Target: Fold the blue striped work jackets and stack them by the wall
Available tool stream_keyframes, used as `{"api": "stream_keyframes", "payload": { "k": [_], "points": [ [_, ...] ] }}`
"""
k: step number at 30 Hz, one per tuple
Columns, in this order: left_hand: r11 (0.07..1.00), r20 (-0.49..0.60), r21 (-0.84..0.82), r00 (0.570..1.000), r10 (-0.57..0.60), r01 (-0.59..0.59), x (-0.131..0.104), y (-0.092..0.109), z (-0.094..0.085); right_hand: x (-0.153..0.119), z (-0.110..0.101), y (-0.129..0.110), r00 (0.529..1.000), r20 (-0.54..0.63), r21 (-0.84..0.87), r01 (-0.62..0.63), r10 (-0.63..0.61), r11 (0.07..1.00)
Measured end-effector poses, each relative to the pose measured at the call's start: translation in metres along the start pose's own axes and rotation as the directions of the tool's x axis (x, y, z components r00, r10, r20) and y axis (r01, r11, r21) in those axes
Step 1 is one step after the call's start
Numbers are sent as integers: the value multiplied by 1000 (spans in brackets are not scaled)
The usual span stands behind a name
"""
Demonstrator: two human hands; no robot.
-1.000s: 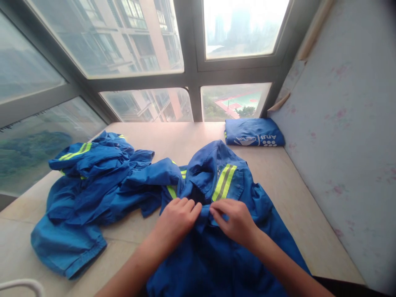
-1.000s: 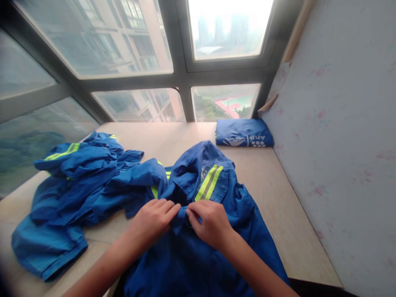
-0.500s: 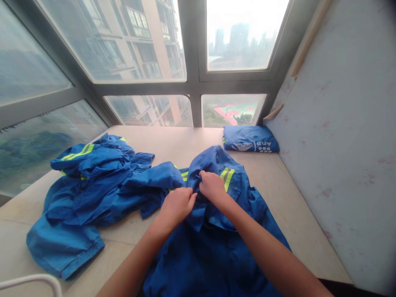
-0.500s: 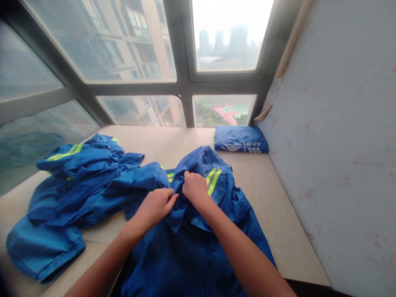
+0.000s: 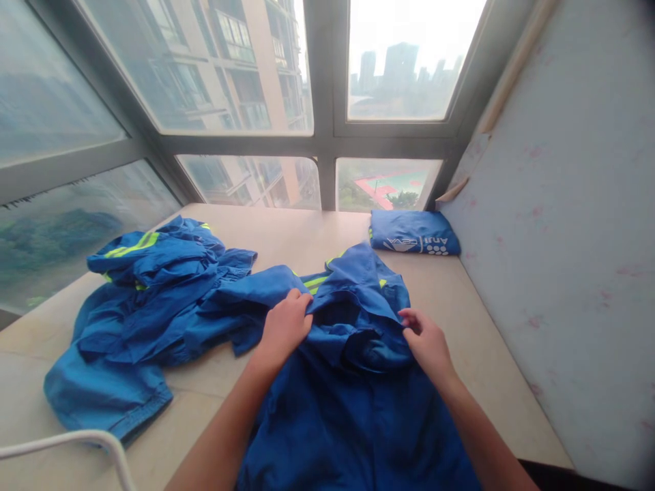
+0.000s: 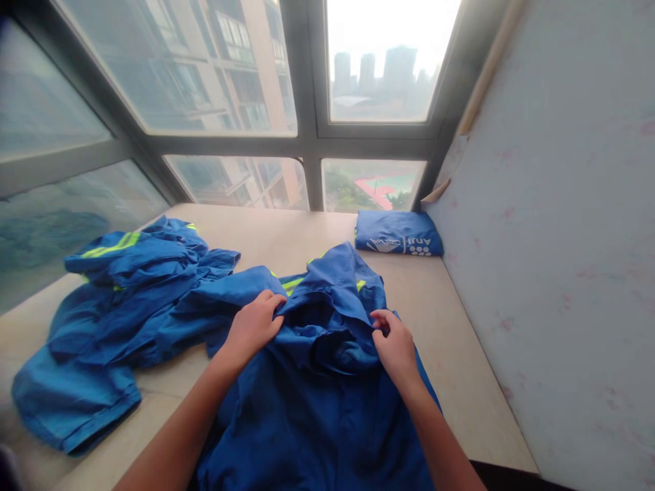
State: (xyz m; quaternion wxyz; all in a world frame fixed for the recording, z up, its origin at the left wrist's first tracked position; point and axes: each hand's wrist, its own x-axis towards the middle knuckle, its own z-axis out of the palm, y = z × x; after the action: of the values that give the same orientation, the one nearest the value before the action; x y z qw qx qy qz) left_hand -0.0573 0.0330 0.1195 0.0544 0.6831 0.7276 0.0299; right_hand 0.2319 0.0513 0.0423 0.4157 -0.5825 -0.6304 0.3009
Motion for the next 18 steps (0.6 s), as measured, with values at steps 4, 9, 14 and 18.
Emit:
{"api": "stream_keyframes", "payload": {
  "k": [4,9,14,18],
  "points": [
    [999,-36,-38,999,-20,18,-1,2,-7,3,2,-11,970,152,-417,236,-189,878],
    [996,45,-92,999,-2,7,-3,-3,1,21,21,-61,885,278,-501,465,-373,730],
    [964,44,-266,999,5,7,-7,-20,-2,55,26,-52,933,277,-393,326,-227,860],
    [888,-71,-460,997,-37,1,-8,-27,-22,79,7,-58,977,199,90,64,-81,994]
  ]
}}
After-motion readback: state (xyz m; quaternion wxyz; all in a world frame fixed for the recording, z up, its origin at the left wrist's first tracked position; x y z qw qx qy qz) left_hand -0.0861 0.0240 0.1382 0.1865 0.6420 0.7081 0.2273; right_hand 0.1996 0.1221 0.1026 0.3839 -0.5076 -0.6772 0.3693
